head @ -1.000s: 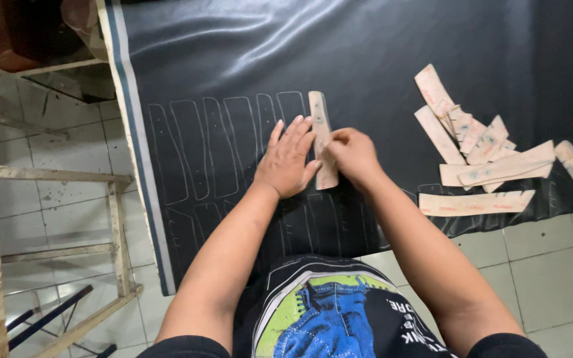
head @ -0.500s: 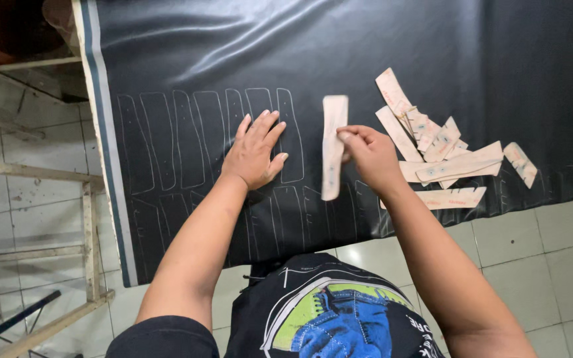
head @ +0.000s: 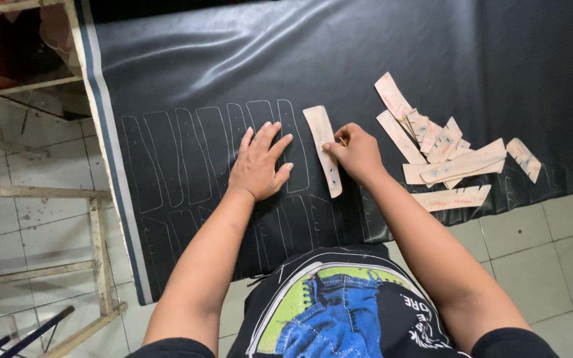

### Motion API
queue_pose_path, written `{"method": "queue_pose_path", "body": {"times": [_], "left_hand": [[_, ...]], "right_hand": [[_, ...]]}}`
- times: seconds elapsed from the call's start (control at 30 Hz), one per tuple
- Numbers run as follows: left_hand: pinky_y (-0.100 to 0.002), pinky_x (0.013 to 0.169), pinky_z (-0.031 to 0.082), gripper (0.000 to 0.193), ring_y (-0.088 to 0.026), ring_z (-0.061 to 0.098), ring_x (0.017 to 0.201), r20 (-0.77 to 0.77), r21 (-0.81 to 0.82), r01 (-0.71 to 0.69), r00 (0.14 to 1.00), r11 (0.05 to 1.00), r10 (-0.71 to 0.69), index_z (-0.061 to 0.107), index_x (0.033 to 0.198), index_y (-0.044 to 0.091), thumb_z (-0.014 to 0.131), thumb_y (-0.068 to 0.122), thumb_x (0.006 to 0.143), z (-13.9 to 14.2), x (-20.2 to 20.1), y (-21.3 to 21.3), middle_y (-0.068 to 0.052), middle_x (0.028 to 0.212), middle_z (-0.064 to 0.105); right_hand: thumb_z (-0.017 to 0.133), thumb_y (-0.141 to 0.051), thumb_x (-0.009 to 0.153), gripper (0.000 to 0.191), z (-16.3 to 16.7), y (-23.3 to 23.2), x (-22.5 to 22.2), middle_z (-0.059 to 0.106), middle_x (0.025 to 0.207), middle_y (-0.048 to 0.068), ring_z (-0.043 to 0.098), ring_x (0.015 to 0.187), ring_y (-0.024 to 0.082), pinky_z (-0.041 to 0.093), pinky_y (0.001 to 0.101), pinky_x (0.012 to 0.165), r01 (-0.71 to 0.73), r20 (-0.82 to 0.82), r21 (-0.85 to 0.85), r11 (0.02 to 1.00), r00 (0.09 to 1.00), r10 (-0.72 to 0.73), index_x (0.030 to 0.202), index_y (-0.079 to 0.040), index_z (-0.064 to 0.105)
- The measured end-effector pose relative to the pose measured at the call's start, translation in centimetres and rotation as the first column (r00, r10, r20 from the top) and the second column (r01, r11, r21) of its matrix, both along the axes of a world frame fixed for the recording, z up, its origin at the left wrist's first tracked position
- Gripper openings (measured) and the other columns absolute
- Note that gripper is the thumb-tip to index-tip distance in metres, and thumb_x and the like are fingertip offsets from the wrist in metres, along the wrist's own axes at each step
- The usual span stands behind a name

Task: The person places a paper pattern on a large black sheet and traces its outline with a pencil. They repeat this process multiple times, moving the pattern to new positions and drawing several identical shapes across the sheet.

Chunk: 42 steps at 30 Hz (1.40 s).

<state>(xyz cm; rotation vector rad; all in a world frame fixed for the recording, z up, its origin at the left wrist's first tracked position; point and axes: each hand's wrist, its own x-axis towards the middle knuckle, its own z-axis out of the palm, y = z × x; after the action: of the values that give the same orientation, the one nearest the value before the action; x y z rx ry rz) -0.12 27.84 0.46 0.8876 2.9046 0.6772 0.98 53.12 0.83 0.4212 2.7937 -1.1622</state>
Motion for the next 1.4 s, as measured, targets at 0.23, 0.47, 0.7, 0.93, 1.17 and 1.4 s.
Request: {"method": "queue_pose_path", "body": {"times": [0.23, 0.47, 0.7, 0.93, 1.17, 1.4], "left_hand": [[-0.065, 0.121, 0.003, 0.088, -0.036, 0.018, 0.153, 0.095, 0.007, -0.131, 0.987, 0.991, 0.130, 0.050, 0.150, 0.021, 0.075, 0.061, 0.075, 0.2, 0.4, 2.9, -0.016, 0.160, 0.030], [-0.071, 0.118, -0.005, 0.094, -0.037, 0.007, 0.156, 0.163, 0.006, -0.173, 0.972, 0.985, 0.169, 0.049, 0.150, 0.026, 0.081, 0.060, 0.069, -0.2, 0.1, 4.5, -0.013, 0.164, 0.024], [-0.069, 0.119, -0.006, 0.091, -0.035, 0.005, 0.156, 0.187, 0.013, -0.180, 0.967, 0.984, 0.175, 0.053, 0.146, 0.030, 0.084, 0.060, 0.065, 0.1, 0.1, 4.5, -0.012, 0.164, 0.024], [-0.068, 0.120, -0.006, 0.089, -0.035, 0.005, 0.156, 0.171, 0.038, -0.201, 0.967, 0.979, 0.192, 0.056, 0.145, 0.032, 0.084, 0.059, 0.066, 0.2, 0.2, 4.6, -0.011, 0.164, 0.025], [-0.068, 0.120, -0.006, 0.088, -0.036, 0.005, 0.156, 0.189, 0.023, -0.190, 0.965, 0.981, 0.182, 0.055, 0.146, 0.032, 0.084, 0.058, 0.067, 0.3, 0.3, 4.5, -0.012, 0.164, 0.024], [-0.069, 0.119, -0.005, 0.088, -0.037, 0.005, 0.155, 0.164, 0.018, -0.181, 0.971, 0.983, 0.175, 0.054, 0.147, 0.032, 0.083, 0.059, 0.068, 0.4, 0.2, 4.5, -0.013, 0.164, 0.024]], "right_hand": [[0.083, -0.034, 0.081, 0.041, 0.8, -1.1, -2.8, 0.074, 0.081, 0.011, 0.076, 0.074, 0.023, 0.058, 0.0342, 0.072, 0.004, 0.061, -0.052, 0.999, 0.998, -0.001, 0.102, -0.002, 0.068], [0.078, -0.029, 0.093, 0.026, 1.0, -0.1, -2.1, 0.073, 0.093, 0.008, 0.073, 0.087, 0.027, 0.056, 0.0388, 0.079, -0.195, -0.027, 0.095, 0.976, 0.980, 0.198, 0.110, -0.010, 0.077], [0.081, -0.022, 0.080, 0.056, 0.8, 2.1, 0.1, 0.062, 0.110, 0.009, 0.067, 0.101, 0.024, 0.054, 0.0373, 0.086, -0.366, -0.023, 0.020, 0.930, 0.930, 0.367, 0.135, -0.019, 0.067], [0.086, -0.021, 0.072, 0.074, 1.4, 2.0, 0.5, 0.057, 0.110, 0.008, 0.063, 0.095, 0.023, 0.053, 0.0357, 0.085, -0.400, -0.020, -0.022, 0.916, 0.917, 0.399, 0.141, -0.019, 0.061], [0.086, -0.023, 0.074, 0.074, 2.1, 1.5, 0.7, 0.056, 0.113, 0.005, 0.063, 0.092, 0.021, 0.053, 0.0353, 0.083, -0.365, 0.053, 0.012, 0.931, 0.930, 0.364, 0.143, -0.023, 0.060], [0.085, -0.023, 0.074, 0.074, 2.4, 1.3, 0.7, 0.056, 0.112, 0.005, 0.062, 0.091, 0.021, 0.053, 0.0358, 0.082, -0.365, 0.061, 0.027, 0.931, 0.930, 0.363, 0.143, -0.023, 0.060]]}}
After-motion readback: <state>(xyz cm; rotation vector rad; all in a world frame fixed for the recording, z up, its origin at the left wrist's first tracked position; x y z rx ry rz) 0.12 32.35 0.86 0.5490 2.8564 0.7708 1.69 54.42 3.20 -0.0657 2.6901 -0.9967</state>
